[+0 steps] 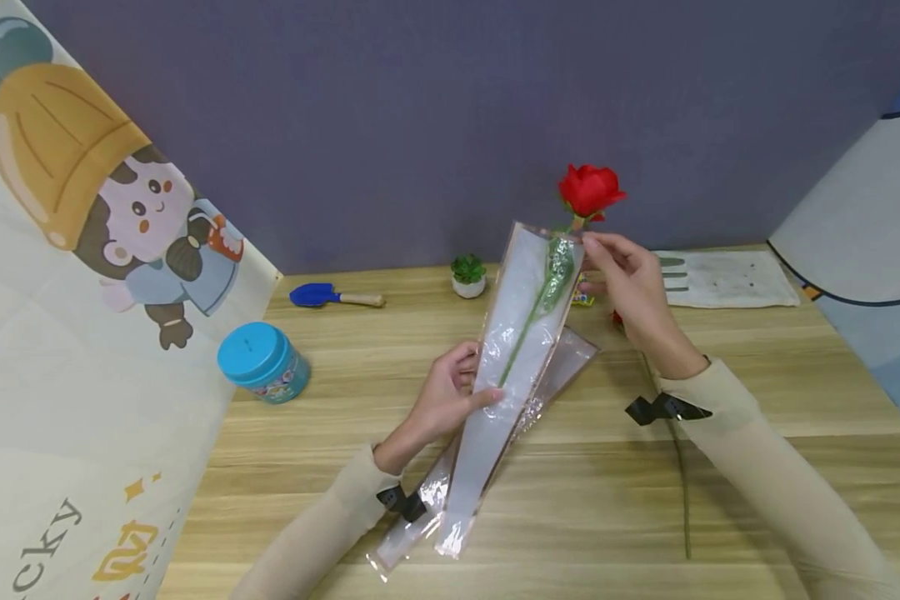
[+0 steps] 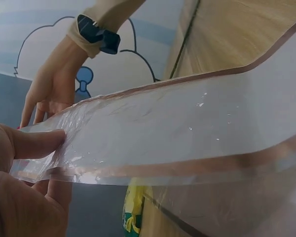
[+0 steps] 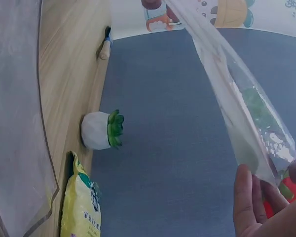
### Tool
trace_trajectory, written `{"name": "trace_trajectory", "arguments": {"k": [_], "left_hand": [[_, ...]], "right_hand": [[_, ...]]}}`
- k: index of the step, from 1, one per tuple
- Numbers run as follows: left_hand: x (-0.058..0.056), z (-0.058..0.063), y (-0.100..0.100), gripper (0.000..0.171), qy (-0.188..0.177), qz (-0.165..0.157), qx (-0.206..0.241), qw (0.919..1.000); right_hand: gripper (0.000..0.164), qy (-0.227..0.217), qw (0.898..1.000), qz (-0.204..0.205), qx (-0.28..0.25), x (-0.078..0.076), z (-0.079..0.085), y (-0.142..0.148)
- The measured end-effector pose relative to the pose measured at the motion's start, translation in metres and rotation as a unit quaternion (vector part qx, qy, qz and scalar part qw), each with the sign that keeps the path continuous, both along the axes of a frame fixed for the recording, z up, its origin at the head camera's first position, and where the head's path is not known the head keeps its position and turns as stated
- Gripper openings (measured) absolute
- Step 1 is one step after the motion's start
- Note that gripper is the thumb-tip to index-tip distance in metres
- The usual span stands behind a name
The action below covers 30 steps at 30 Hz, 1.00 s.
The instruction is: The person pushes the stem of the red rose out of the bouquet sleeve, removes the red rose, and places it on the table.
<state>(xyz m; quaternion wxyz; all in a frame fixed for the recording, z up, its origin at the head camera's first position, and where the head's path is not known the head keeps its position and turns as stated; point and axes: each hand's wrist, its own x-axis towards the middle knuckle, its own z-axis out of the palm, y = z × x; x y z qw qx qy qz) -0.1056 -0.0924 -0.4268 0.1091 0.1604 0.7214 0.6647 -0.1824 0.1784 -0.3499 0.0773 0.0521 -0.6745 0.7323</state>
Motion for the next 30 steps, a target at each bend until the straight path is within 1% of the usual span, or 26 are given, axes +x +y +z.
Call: {"name": "trace_trajectory", "arguments": {"k": [3,5,11,14,19,25,30], "left_hand": [[0.002,0.0,0.001,0.051,0.001,-0.012,-0.005,0.9999],[0.002,-0.002,0.002,0.05,0.001,-0.02,-0.01,0.9998],[0.003,-0.005,0.003,0.05,-0.001,-0.034,-0.015,0.9993],[0.002,-0.007,0.003,0.051,-0.006,-0.037,-0.016,0.9992],[0.003,-0.009,0.003,0.05,-0.01,-0.044,-0.016,0.9988],[0.003,-0.01,0.002,0.05,-0.008,-0.04,-0.03,0.9987],[0.003,-0.011,0.001,0.052,-0.014,-0.039,-0.042,0.9982]], "right_hand": [[0.038,-0.021,1.0,-0.008,0.006,-0.002,0.001,0.0],[0.034,-0.034,0.999,-0.012,0.003,-0.003,0.001,0.0],[0.011,-0.056,0.998,-0.027,-0.027,-0.007,0.001,-0.001],[0.005,-0.061,0.997,-0.035,-0.036,-0.01,0.002,0.001],[0.005,-0.063,0.996,-0.033,-0.058,-0.011,0.005,0.003],[0.004,-0.056,0.995,-0.024,-0.079,-0.011,0.008,0.005],[0.006,-0.037,0.991,-0.014,-0.13,-0.015,0.012,0.011]]}}
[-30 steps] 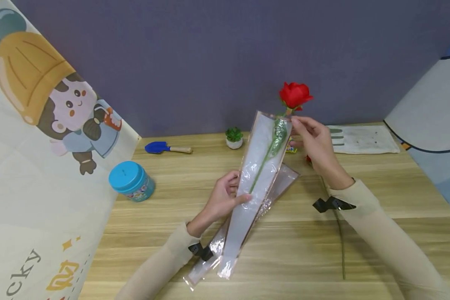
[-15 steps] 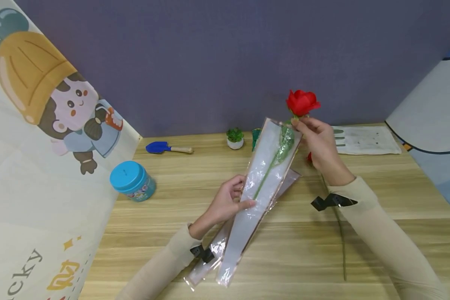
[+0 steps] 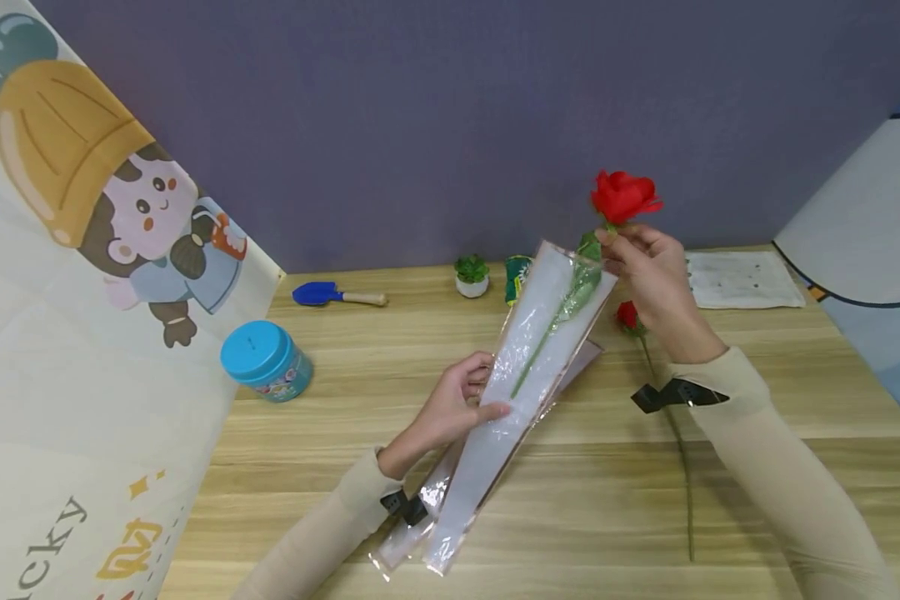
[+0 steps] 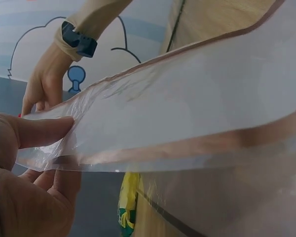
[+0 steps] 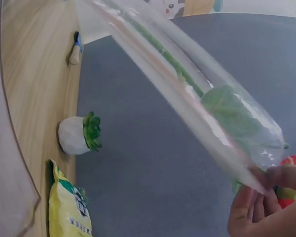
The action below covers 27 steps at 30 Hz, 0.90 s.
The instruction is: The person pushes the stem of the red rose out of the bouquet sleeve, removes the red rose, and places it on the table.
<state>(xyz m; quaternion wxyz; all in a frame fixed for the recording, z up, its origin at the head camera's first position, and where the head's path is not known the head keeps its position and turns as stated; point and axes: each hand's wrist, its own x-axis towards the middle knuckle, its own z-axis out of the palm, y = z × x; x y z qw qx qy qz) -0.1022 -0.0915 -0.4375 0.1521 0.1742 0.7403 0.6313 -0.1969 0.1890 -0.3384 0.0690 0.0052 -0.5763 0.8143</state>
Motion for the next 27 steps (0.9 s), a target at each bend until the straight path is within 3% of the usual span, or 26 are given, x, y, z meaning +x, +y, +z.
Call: {"name": "trace_trajectory", "arguments": {"k": [6,13,19,27], "left_hand": [[0.001,-0.001,-0.004,0.055,-0.008,0.002,-0.015,0.9999],[0.001,0.001,-0.015,0.061,0.009,0.0,-0.038,0.9993],[0.002,0.004,-0.024,0.063,0.018,-0.003,-0.037,0.9992],[0.004,0.003,-0.036,0.064,0.015,-0.004,-0.056,0.9983]], "right_hand": [[0.008,0.009,0.999,-0.004,-0.038,-0.002,0.005,0.01],[0.018,0.007,0.999,-0.011,-0.029,-0.001,0.013,0.025],[0.016,0.042,0.997,-0.031,-0.058,-0.002,0.021,0.04],[0.013,0.077,0.99,-0.07,-0.094,-0.001,0.044,0.069]]}}
